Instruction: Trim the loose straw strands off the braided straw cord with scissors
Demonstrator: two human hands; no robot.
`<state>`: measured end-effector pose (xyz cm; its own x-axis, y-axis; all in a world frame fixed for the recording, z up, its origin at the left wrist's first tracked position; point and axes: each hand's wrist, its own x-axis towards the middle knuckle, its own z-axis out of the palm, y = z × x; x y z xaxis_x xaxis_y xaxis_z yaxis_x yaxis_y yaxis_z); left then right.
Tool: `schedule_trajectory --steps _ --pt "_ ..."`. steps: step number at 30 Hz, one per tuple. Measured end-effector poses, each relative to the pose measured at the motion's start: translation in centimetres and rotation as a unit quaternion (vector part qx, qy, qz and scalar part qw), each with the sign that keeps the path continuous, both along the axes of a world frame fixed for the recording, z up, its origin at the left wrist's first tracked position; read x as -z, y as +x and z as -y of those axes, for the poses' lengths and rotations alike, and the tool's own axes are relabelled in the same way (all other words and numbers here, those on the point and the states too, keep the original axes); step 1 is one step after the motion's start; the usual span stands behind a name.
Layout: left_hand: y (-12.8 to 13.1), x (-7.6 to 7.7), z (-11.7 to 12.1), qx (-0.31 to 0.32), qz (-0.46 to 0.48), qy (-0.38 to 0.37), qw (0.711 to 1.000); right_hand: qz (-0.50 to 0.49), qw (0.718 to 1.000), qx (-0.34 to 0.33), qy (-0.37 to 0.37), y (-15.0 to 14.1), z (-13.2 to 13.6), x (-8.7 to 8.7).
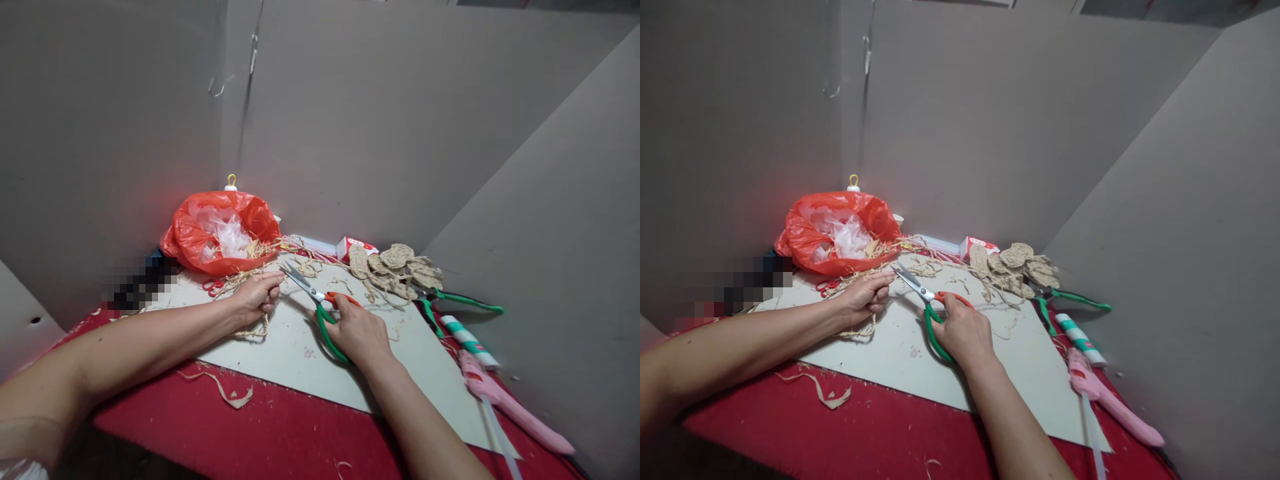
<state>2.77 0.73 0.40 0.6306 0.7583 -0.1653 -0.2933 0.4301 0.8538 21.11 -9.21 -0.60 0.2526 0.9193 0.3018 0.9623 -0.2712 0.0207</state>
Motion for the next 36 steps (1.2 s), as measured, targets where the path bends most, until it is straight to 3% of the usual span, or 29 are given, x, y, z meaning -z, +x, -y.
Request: schedule_trajectory --steps 19,22,24,26,27,30,32,34,36 --pt "-0.1 0.0 -0.4 0.028 0.012 -0.008 1.000 -0.006 1.000 0.012 0.015 0.7 -0.1 0.2" --pt "-0.2 0.0 -0.4 0.031 0.010 -0.003 0.999 -0.054 0.998 0.005 0.043 0.7 -0.2 0.2" --pt "-0.2 -0.1 -0.3 0.043 0.010 0.003 0.999 -0.139 0.987 -0.002 0.083 0.6 -0.3 0.4" --pt "-0.2 -0.1 0.1 0.067 0.009 0.013 0.998 -0.277 0.952 -0.026 0.130 0.3 -0.6 0.6" --pt "-0.2 -0.1 0.3 0.084 0.007 0.018 0.996 -0.361 0.920 -0.045 0.147 0.1 -0.7 0.7" --pt "0.0 0.2 1.1 0.148 -0.001 0.035 0.988 -0.583 0.786 -0.103 0.179 -1.1 -0.9 0.8" --pt "0.1 0.5 1.6 0.194 -0.006 0.043 0.980 -0.662 0.714 -0.115 0.198 -2.0 -0.9 0.7" --pt "0.2 0.8 1.9 0.226 -0.014 0.047 0.973 -0.700 0.671 -0.119 0.212 -2.7 -0.9 0.4" --pt "0.3 0.9 2.1 0.232 -0.024 0.055 0.971 -0.718 0.650 -0.120 0.219 -2.8 -0.8 0.2"
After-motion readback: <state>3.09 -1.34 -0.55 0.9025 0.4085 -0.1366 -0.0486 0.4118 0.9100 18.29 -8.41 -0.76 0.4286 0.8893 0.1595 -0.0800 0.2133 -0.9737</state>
